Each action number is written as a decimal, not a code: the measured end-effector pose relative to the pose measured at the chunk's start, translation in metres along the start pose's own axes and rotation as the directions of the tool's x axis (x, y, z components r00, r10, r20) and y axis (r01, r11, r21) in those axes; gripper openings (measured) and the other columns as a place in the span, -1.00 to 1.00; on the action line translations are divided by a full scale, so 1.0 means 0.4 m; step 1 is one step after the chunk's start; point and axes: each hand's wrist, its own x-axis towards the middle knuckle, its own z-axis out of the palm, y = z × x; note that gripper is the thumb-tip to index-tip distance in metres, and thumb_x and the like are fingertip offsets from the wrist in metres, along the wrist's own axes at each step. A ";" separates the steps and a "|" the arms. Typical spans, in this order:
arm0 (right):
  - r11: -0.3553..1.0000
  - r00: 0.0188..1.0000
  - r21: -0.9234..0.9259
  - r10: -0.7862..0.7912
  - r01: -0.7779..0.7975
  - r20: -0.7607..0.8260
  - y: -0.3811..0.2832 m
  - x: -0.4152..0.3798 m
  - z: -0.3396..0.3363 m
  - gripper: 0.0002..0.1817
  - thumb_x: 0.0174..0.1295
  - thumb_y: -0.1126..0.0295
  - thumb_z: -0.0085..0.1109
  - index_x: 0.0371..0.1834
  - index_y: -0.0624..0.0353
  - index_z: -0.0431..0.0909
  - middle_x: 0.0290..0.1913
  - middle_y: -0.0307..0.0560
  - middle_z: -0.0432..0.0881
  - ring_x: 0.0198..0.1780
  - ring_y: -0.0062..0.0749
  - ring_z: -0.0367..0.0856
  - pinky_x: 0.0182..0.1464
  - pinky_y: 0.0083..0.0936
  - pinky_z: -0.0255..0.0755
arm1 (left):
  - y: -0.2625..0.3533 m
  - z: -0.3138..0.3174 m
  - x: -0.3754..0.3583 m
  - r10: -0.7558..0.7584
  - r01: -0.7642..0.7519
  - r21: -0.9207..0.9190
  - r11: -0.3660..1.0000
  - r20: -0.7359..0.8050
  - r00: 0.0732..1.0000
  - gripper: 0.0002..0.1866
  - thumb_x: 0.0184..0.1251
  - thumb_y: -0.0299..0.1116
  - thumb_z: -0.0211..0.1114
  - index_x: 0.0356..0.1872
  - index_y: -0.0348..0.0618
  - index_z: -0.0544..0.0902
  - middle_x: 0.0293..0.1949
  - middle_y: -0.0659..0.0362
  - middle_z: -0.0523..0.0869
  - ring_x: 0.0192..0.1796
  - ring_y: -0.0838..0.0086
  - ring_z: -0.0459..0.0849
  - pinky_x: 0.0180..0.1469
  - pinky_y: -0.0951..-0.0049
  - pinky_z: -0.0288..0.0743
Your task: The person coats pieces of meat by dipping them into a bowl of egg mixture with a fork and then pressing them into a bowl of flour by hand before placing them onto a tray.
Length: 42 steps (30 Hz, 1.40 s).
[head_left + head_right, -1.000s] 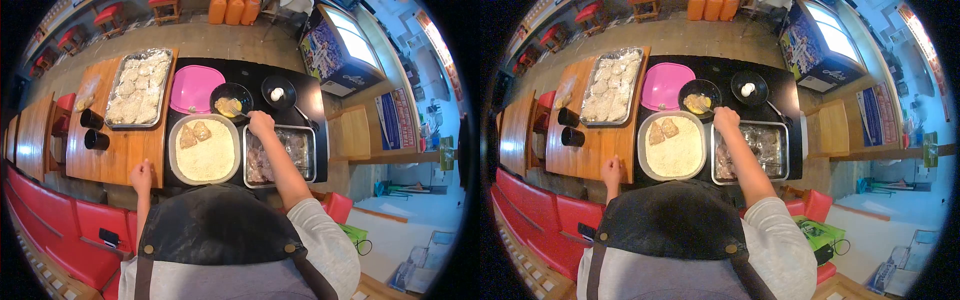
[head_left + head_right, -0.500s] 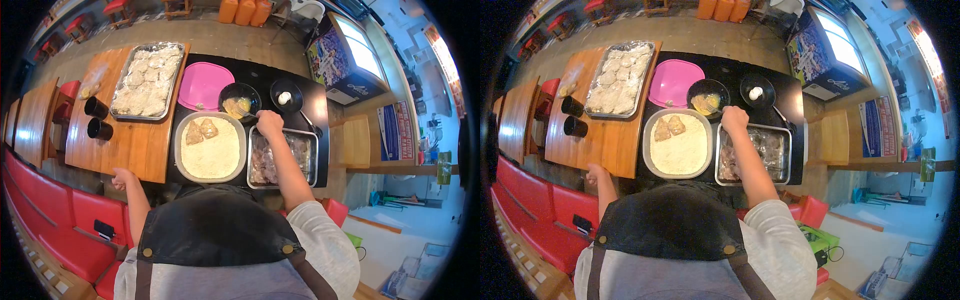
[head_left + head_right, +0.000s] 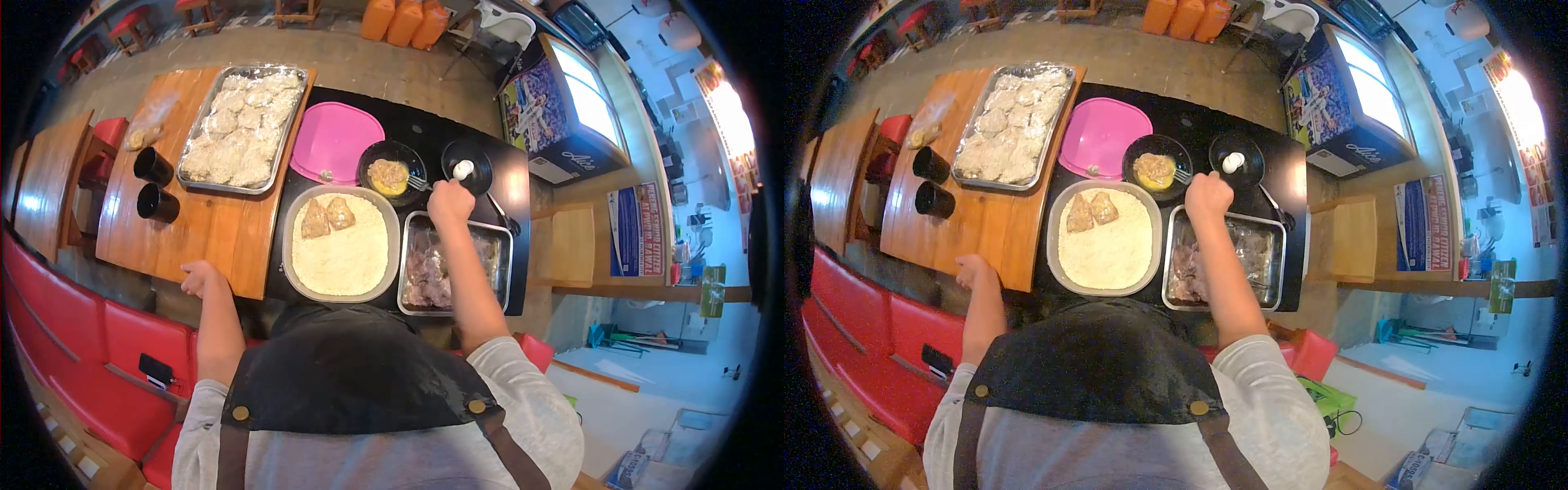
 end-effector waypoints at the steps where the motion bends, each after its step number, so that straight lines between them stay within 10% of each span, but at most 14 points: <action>1: 0.998 0.999 -0.039 -0.046 0.045 -0.009 0.005 0.010 -0.005 -0.78 0.05 0.39 0.00 -0.45 0.21 0.65 -0.35 0.06 0.61 -0.32 -0.13 0.65 -0.34 -0.28 0.51 | 0.010 -0.019 -0.014 -0.006 0.005 0.028 1.000 0.011 1.000 -0.34 0.24 0.09 -0.07 -0.05 -0.48 0.35 -0.07 -0.26 0.50 -0.06 -0.06 0.57 -0.06 0.03 0.46; 8: 0.979 0.949 0.146 0.090 -0.139 0.302 0.037 0.103 0.078 -0.76 -0.01 0.29 0.07 -0.33 0.05 0.68 -0.27 0.05 0.66 -0.17 -0.13 0.64 -0.18 -0.31 0.49 | 0.017 -0.041 -0.035 0.002 0.002 -0.080 0.997 0.042 0.999 -0.33 0.23 0.07 -0.06 -0.01 -0.51 0.31 -0.02 -0.30 0.45 -0.02 -0.09 0.53 -0.02 0.03 0.44; 13: 0.920 0.964 0.319 0.167 -0.228 0.208 0.080 0.038 0.062 -0.68 -0.15 0.37 0.02 -0.33 -0.25 0.70 -0.30 -0.13 0.67 -0.21 -0.21 0.63 -0.14 -0.36 0.46 | 0.014 -0.064 -0.040 0.025 -0.017 -0.059 0.998 0.128 0.991 -0.33 0.23 0.05 -0.07 0.01 -0.52 0.29 0.01 -0.30 0.42 -0.01 -0.10 0.52 0.00 0.04 0.43; 28: 0.973 0.990 0.221 -0.091 0.066 0.106 -0.015 0.039 0.031 -0.82 -0.20 0.33 0.22 -0.44 -0.10 0.69 -0.37 -0.08 0.65 -0.26 -0.20 0.63 -0.23 -0.35 0.48 | 0.015 -0.065 -0.054 0.050 -0.043 -0.101 0.994 0.068 0.996 -0.31 0.19 0.08 -0.03 0.00 -0.50 0.30 0.00 -0.27 0.43 -0.01 -0.07 0.53 0.02 0.05 0.42; 42: 0.986 0.999 0.167 0.023 -0.015 -0.047 0.032 -0.005 0.054 -0.84 -0.20 0.38 0.20 -0.48 0.05 0.67 -0.34 0.00 0.63 -0.29 -0.13 0.63 -0.28 -0.30 0.49 | 0.014 -0.041 -0.038 0.039 -0.034 -0.094 0.995 0.043 0.998 -0.33 0.17 0.08 0.00 -0.04 -0.49 0.32 -0.03 -0.27 0.44 -0.07 -0.07 0.56 -0.05 0.06 0.46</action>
